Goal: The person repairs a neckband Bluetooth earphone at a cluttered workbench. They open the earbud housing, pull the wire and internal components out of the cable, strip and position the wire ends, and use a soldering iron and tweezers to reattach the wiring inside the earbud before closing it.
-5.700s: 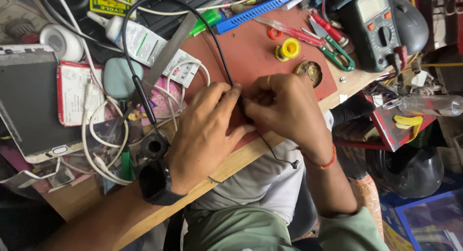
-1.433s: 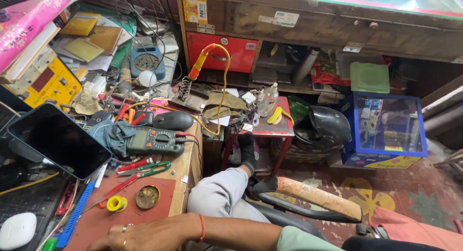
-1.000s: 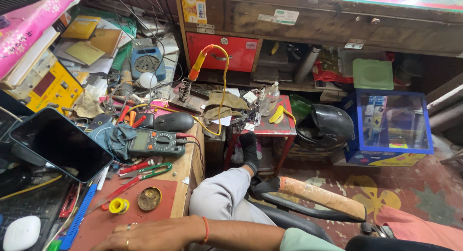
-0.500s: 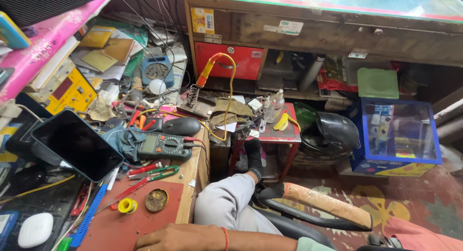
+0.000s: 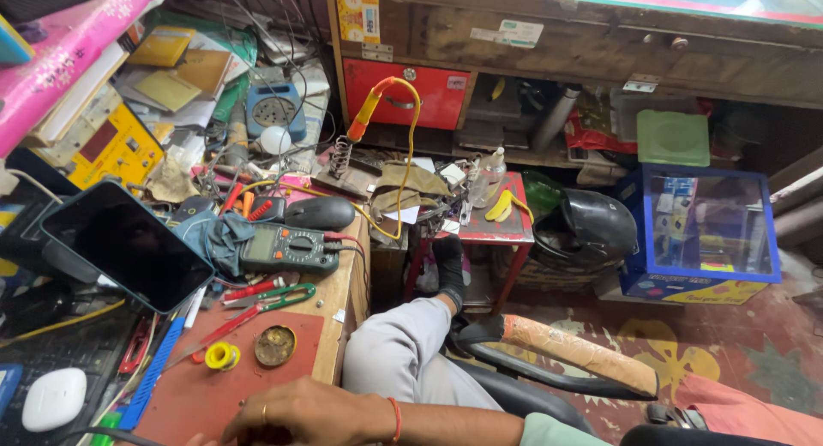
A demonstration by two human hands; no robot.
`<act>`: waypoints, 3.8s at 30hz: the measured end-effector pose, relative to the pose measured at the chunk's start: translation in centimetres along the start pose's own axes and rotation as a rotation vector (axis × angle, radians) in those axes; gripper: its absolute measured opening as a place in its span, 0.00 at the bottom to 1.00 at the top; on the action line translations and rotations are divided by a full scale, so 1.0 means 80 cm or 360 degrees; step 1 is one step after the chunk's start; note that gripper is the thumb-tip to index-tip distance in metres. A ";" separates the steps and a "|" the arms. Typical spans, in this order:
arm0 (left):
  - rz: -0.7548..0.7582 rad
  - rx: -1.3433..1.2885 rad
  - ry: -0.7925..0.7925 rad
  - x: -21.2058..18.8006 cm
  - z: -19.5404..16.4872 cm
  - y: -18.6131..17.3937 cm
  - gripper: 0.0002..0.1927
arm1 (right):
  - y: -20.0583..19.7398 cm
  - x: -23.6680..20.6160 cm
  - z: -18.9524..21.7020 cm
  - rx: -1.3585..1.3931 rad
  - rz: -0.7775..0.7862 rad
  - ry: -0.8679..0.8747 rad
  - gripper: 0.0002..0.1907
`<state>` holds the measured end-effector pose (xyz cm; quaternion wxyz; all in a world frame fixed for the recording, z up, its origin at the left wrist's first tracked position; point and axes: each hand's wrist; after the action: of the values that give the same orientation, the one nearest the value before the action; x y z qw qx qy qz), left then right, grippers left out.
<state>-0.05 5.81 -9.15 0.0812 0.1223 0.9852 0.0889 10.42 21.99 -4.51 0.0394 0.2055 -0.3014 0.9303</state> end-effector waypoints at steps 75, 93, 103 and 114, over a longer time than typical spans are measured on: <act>0.0298 -0.0798 -0.0351 -0.038 -0.105 -0.097 0.09 | 0.099 0.020 0.055 0.0738 -0.0352 0.0631 0.04; 0.0524 -0.0755 -0.0383 -0.024 -0.102 -0.092 0.17 | 0.078 0.069 0.046 0.0957 -0.0330 0.1067 0.08; 0.0554 -0.0672 -0.0364 -0.015 -0.094 -0.091 0.19 | 0.080 0.078 0.024 0.0856 -0.0286 0.0829 0.09; 0.0567 -0.0743 -0.0360 -0.008 -0.087 -0.087 0.14 | 0.088 0.085 0.013 0.0727 -0.0285 0.0727 0.16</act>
<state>-2.26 -2.11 -3.67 0.1992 0.2802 0.8860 0.3113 3.18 15.30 -4.82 0.1405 0.0208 -0.0492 0.9886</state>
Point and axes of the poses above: each hand's wrist, its own x-axis towards the middle knuckle, its own y-axis out of the palm, z = x × y, and after that the axes turned 12 degrees about -x, right-handed
